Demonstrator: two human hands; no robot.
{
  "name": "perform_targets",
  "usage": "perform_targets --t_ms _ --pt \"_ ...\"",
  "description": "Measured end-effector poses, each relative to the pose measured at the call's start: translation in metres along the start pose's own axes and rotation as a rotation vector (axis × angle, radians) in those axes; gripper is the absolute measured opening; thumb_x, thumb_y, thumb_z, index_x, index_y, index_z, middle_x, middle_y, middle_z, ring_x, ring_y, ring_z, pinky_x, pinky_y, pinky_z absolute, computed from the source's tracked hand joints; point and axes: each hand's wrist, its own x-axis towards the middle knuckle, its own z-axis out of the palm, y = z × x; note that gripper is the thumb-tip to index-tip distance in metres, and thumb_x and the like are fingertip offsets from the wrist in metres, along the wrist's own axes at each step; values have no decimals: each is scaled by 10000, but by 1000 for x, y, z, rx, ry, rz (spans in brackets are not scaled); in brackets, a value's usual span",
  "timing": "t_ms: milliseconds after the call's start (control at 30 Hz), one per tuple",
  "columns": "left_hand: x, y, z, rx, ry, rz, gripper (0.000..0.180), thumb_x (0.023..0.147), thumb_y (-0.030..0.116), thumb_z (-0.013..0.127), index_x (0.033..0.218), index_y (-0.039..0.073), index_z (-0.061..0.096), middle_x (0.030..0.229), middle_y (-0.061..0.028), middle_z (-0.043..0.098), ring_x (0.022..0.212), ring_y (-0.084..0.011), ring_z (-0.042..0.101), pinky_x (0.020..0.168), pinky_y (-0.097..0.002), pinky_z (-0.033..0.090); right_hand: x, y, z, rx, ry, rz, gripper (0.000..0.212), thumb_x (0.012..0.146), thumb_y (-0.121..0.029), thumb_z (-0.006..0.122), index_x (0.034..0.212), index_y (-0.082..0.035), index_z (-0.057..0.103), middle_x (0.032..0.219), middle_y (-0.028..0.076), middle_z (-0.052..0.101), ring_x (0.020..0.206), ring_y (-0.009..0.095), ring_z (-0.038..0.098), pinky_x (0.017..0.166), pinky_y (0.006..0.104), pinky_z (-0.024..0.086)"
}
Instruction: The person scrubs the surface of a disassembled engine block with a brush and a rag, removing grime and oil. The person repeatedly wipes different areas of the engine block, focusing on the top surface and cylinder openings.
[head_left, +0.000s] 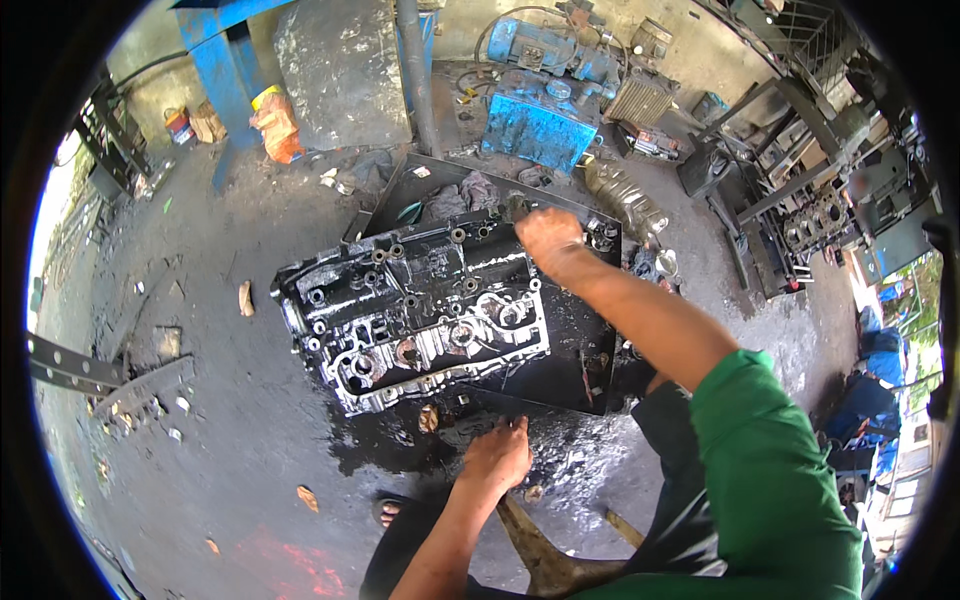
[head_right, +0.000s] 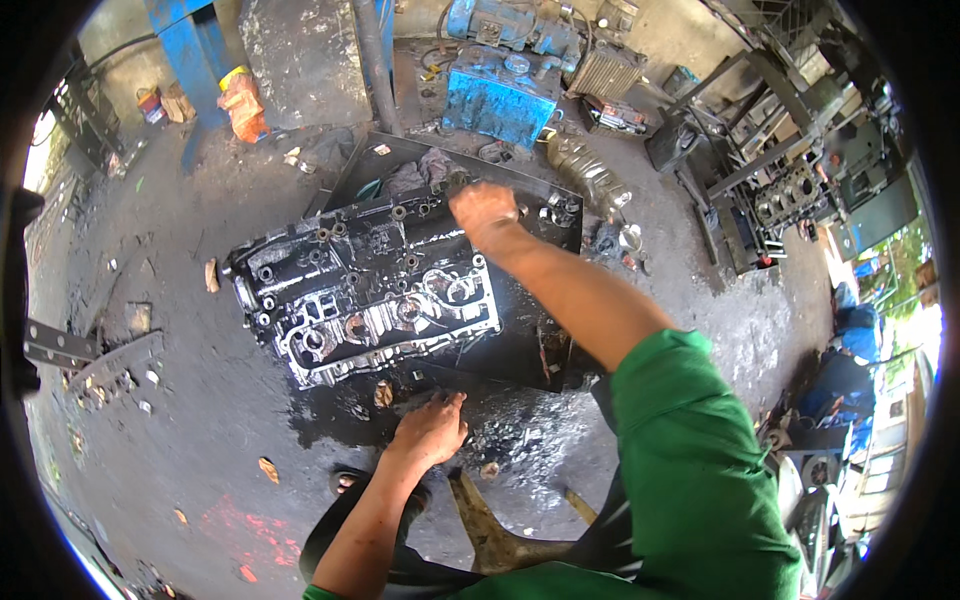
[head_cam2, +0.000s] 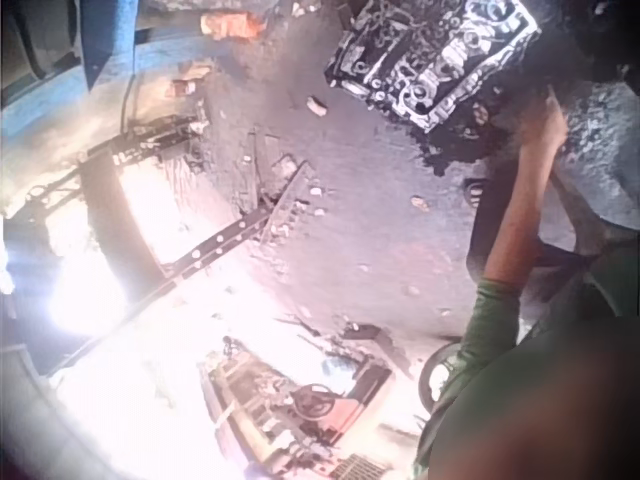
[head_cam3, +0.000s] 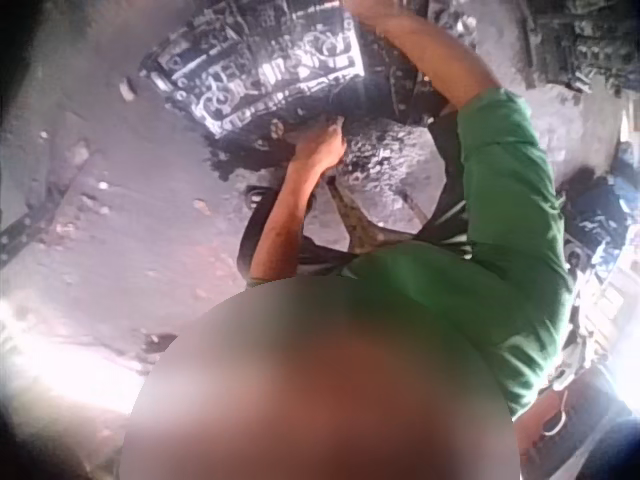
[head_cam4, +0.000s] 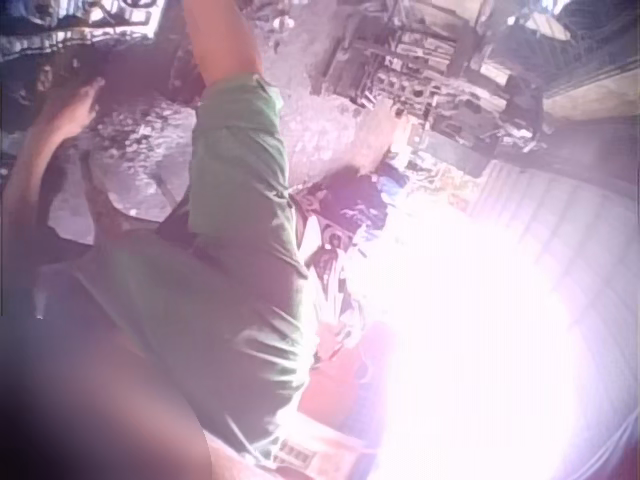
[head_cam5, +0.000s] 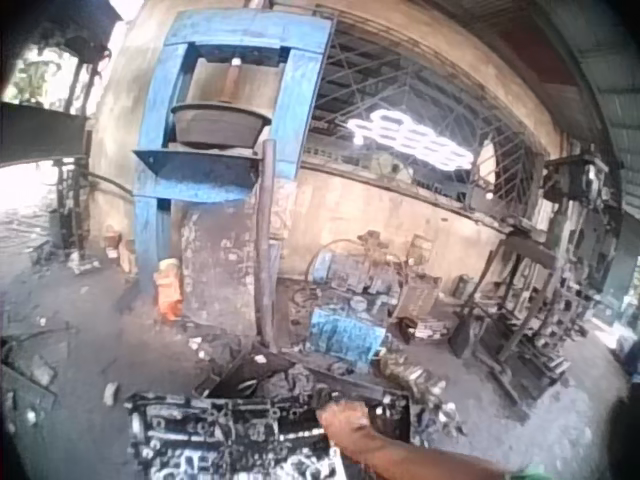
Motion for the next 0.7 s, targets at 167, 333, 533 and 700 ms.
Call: perform_targets --t_ms 167,333,533,700 --pt "-12 10 -3 -7 72 43 492 891 130 480 1370 19 450 1343 -283 505 1090 -375 629 909 -447 527 -6 -12 -41 116 -78 118 297 941 -138 504 1185 -121 673 1200 70 661 1066 254 657 703 496 577" --pt "-25 8 -2 -32 69 34 492 919 246 522 1347 15 448 1241 -246 560 1041 -386 636 852 -473 542 16 28 -79 -207 -34 -333 195 806 -135 643 971 -137 746 1016 49 726 958 253 697 712 398 584" --pt "-10 10 -7 -40 41 50 505 905 215 528 1346 -17 448 1317 -287 513 1099 -376 617 888 -453 536 24 -40 -4 163 -206 103 268 927 -169 551 1152 -134 691 1215 77 657 1131 276 621 790 473 582" --pt "-19 8 -3 -100 37 39 508 906 237 536 1344 -9 457 1367 -273 478 1133 -372 599 906 -458 527 -1 -51 28 429 122 377 335 939 -130 472 1268 -102 524 1006 204 677 960 357 679 790 442 566"
